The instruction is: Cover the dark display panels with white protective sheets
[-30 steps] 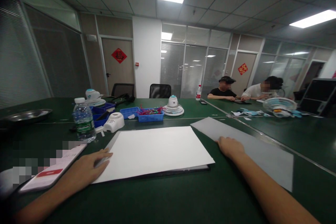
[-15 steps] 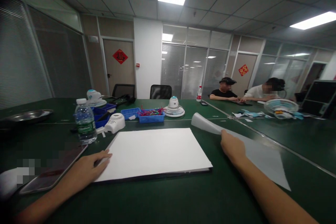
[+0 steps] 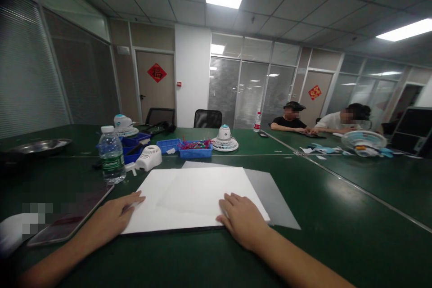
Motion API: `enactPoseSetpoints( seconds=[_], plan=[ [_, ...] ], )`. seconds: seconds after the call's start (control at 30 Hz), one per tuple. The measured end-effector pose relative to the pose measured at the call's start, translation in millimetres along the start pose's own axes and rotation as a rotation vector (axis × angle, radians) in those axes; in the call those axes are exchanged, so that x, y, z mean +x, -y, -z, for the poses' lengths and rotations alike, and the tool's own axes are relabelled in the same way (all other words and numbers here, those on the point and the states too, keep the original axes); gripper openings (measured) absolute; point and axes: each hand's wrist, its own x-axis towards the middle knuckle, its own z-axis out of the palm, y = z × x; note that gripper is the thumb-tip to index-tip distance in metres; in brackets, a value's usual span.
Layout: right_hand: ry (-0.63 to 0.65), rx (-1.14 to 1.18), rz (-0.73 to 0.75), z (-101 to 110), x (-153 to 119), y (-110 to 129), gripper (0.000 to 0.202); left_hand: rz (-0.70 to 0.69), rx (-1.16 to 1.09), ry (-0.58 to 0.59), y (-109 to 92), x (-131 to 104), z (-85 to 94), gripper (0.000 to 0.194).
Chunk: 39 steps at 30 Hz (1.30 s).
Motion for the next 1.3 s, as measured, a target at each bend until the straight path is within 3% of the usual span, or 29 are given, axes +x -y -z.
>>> enactPoseSetpoints(
  seconds=[0.1,0.27,0.5,0.8,1.07,1.3],
  plan=[
    [0.064,0.133,0.054,5.7,-6.8,17.4,0.065,-0.015,0.010,-0.017,0.4,-0.8,-1.0,0.050],
    [0.182,0.330,0.199,16.9,-11.7,25.2,0.066,-0.020,-0.044,-0.038,2.6,-1.3,-2.5,0.058],
    [-0.015,0.208,0.082,8.6,-4.9,9.2,0.055,-0.022,0.042,0.039,-6.0,-4.7,1.5,0.062],
    [0.050,0.241,0.191,1.4,-2.0,-4.1,0.056,0.019,0.065,-0.006,-12.0,-6.6,9.2,0.060],
    [0.060,0.260,0.184,2.8,-1.9,-3.1,0.057,0.181,0.337,-0.171,22.6,6.9,14.4,0.082],
    [0.051,0.268,0.188,2.4,-2.4,-3.5,0.058,0.220,0.297,-0.162,41.6,10.3,15.5,0.093]
  ],
)
